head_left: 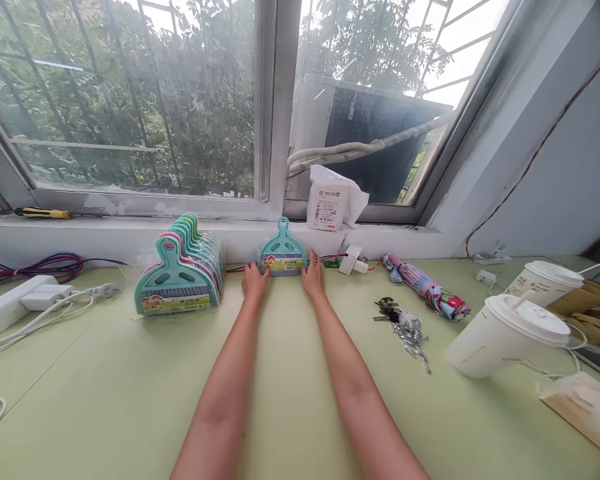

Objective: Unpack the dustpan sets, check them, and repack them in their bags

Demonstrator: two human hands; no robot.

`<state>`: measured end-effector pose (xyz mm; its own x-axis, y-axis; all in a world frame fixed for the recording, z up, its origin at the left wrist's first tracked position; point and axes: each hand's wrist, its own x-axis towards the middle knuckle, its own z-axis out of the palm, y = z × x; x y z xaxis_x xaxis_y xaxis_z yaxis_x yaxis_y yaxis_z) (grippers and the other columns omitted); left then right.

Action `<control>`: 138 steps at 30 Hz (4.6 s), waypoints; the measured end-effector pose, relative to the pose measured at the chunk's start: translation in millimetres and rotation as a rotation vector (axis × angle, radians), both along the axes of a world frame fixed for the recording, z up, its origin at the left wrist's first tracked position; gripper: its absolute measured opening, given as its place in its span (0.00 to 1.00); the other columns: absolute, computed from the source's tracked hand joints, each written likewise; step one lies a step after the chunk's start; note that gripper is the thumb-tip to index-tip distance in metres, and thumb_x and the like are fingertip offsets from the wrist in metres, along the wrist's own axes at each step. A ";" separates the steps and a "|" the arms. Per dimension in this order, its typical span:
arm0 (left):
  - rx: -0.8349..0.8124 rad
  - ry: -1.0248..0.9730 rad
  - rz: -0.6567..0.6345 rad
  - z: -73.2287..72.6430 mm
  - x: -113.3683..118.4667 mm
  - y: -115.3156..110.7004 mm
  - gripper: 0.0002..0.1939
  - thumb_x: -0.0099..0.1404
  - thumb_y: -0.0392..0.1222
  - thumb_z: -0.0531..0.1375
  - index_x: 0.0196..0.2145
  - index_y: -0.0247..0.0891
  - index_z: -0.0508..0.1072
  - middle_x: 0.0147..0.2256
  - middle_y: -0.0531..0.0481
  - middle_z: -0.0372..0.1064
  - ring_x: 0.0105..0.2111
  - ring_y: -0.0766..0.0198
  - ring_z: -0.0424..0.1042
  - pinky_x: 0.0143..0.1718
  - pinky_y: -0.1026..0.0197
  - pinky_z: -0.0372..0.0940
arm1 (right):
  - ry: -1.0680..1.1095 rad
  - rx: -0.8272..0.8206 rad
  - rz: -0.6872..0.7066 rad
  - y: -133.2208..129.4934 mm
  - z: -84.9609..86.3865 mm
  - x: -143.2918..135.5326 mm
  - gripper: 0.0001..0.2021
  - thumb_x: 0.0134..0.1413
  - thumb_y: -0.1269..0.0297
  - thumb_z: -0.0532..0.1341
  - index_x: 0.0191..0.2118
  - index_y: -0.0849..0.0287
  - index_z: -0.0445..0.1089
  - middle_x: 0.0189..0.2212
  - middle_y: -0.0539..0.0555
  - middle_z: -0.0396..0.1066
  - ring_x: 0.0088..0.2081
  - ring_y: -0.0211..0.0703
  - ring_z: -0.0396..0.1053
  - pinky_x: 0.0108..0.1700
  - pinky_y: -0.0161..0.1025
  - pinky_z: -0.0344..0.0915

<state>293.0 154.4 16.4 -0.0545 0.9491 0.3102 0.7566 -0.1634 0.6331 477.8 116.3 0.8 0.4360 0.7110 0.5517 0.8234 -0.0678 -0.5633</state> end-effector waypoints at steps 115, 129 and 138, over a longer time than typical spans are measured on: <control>0.255 -0.388 -0.644 19.7 -68.9 -296.9 0.15 0.68 0.45 0.48 0.50 0.41 0.65 0.58 0.43 0.60 0.62 0.58 0.54 0.65 0.47 0.40 | 1.219 -0.255 0.820 -266.6 24.0 -155.8 0.16 0.42 0.54 0.66 0.38 0.55 0.72 0.40 0.54 0.74 0.45 0.48 0.71 0.41 0.37 0.70; 0.210 -0.404 -0.600 2.7 -65.1 -283.3 0.20 0.68 0.51 0.49 0.53 0.41 0.62 0.60 0.41 0.55 0.66 0.56 0.43 0.64 0.47 0.44 | 1.306 0.007 0.650 -259.9 15.9 -171.0 0.19 0.40 0.54 0.67 0.40 0.53 0.64 0.42 0.54 0.73 0.44 0.45 0.72 0.48 0.44 0.68; 0.169 -0.515 -0.461 8.7 -67.9 -280.4 0.18 0.69 0.50 0.47 0.51 0.41 0.65 0.58 0.43 0.59 0.62 0.58 0.54 0.61 0.51 0.52 | 1.145 -0.017 0.725 -259.1 15.1 -180.3 0.17 0.45 0.50 0.64 0.36 0.53 0.61 0.38 0.50 0.69 0.39 0.40 0.70 0.44 0.39 0.67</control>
<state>225.1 -125.9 25.1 0.1613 0.8519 0.4982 0.1985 -0.5225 0.8292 297.4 -142.8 15.9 0.1681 0.9779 0.1243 -0.2497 0.1642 -0.9543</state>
